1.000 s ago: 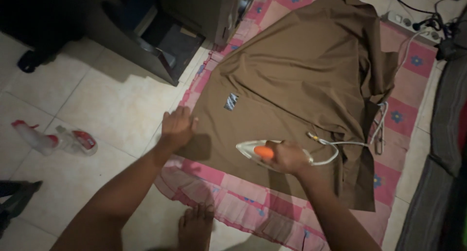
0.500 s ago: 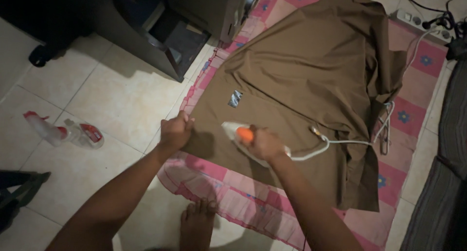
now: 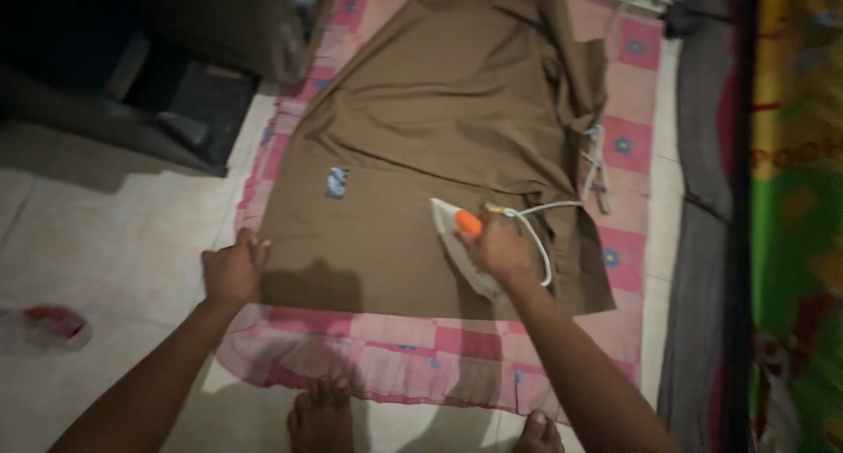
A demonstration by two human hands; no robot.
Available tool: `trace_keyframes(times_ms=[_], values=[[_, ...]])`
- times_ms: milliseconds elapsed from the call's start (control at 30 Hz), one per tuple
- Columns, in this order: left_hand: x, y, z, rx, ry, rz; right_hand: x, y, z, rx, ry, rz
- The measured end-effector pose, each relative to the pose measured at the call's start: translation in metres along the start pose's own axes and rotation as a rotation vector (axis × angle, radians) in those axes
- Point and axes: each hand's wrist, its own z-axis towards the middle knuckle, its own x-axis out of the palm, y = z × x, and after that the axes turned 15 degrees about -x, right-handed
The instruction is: Ironing a brown long-sleeved shirt on a floor mat.
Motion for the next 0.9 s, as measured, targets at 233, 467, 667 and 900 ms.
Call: trace_keyframes(times_ms=[233, 467, 667, 900], values=[[-0.015, -0.007, 0.006, 0.042, 0.009, 0.05, -0.031, -0.115, -0.021, 0.04, -0.085, -0.051], [-0.023, -0.012, 0.001, -0.002, 0.083, 0.148, -0.16, -0.261, -0.065, -0.167, -0.309, 0.424], [-0.004, 0.002, 0.012, -0.055, 0.082, 0.167, -0.24, -0.359, -0.138, 0.079, -0.549, 0.194], [-0.074, -0.089, -0.022, 0.024, 0.039, 0.358, -0.146, -0.465, -0.181, 0.067, -0.917, 0.41]])
